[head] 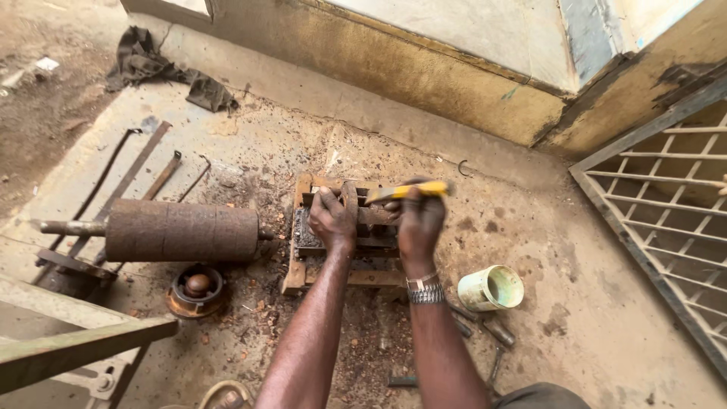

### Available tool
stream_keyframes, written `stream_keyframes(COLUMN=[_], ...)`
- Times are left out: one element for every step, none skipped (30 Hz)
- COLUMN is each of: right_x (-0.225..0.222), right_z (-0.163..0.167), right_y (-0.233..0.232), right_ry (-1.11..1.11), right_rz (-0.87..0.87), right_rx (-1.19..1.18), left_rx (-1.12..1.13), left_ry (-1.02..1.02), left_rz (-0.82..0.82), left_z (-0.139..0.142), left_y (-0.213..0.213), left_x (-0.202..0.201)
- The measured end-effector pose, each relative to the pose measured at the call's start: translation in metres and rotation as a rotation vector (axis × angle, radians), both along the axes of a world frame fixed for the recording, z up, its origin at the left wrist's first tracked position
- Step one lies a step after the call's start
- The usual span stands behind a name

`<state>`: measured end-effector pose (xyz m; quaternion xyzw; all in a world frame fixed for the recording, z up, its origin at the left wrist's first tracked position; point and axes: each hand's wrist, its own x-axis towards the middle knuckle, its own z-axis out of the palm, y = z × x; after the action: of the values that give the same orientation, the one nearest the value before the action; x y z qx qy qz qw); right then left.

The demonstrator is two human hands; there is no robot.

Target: The person uses a hammer and chisel to chip away rust and debris from a circular metal part clamped in a wooden jig. They repeatedly reposition the part and strike different areas to remove material.

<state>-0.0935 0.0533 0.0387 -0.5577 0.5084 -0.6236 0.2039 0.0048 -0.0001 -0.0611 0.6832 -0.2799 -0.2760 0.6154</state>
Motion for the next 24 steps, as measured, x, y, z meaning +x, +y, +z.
stream_keyframes(right_x=[-0.001,-0.001,-0.002,-0.004,-0.004,-0.006,-0.007,-0.006,-0.006,-0.004,-0.002,-0.002,0.0,-0.001,-0.002,-0.002,-0.003,0.0,0.0,0.001,0.002,0.001,0.0,-0.003], right_z=[0.0,0.0,0.001,0.002,0.003,0.004,0.006,0.007,0.01,0.012,0.013,0.018,0.022,0.027,0.031,0.035,0.038,0.038,0.038,0.036,0.033,0.03,0.025,0.021], right_y=[-0.002,-0.003,-0.005,-0.008,-0.012,-0.012,-0.014,-0.016,-0.018,-0.02,-0.02,-0.023,-0.026,-0.025,-0.026,-0.025,-0.025,-0.027,-0.027,-0.028,-0.03,-0.032,-0.034,-0.035], right_ry=[-0.054,-0.112,0.012,0.134,0.256,0.105,-0.047,-0.195,-0.273,-0.353,-0.436,-0.321,-0.206,-0.09,-0.184,-0.278,-0.363,-0.343,-0.326,-0.314,-0.191,-0.067,0.061,-0.135], right_rz=[-0.014,-0.029,-0.009,0.006,0.017,0.019,0.029,0.039,0.0,-0.04,-0.081,-0.063,-0.044,-0.024,-0.014,0.005,0.021,-0.019,-0.06,-0.104,-0.09,-0.076,-0.06,-0.038], right_rx=[-0.117,-0.233,-0.046,0.135,0.306,0.25,0.188,0.127,0.061,-0.003,-0.066,0.117,0.29,0.465,0.354,0.242,0.137,0.108,0.083,0.051,0.209,0.367,0.531,0.39], left_rx=[-0.006,-0.012,-0.014,0.035,0.073,0.116,0.091,0.068,0.055,0.062,0.072,0.074,0.05,0.029,0.004,0.045,0.092,0.146,0.132,0.112,0.078,0.052,0.029,-0.002], left_ry=[-0.013,-0.028,-0.046,0.002,0.052,0.1,0.077,0.057,0.042,-0.006,-0.059,-0.113,-0.192,-0.271,-0.348,-0.283,-0.211,-0.139,-0.131,-0.13,-0.129,-0.302,-0.47,-0.639], left_rz=[-0.003,-0.006,-0.009,-0.028,-0.051,-0.068,-0.071,-0.072,-0.075,-0.041,-0.009,0.016,0.022,0.027,0.04,-0.001,-0.046,-0.096,-0.075,-0.059,-0.048,0.026,0.1,0.187], left_z=[0.001,0.001,0.002,0.003,0.004,0.005,0.005,0.005,0.004,0.003,0.002,0.001,0.0,-0.002,-0.003,-0.004,-0.004,-0.006,-0.007,-0.007,-0.007,-0.007,-0.007,-0.006], left_y=[0.0,0.0,0.0,0.001,0.0,0.002,0.0,0.001,0.002,0.0,0.0,-0.002,-0.004,-0.003,-0.004,-0.004,-0.005,-0.003,-0.003,-0.003,-0.003,-0.003,-0.002,-0.004], left_x=[0.0,0.0,0.0,0.0,0.0,0.0,0.002,0.001,0.001,0.002,0.003,0.002,0.001,0.002,0.001,0.002,0.002,0.001,0.0,0.0,-0.001,-0.002,-0.004,-0.002])
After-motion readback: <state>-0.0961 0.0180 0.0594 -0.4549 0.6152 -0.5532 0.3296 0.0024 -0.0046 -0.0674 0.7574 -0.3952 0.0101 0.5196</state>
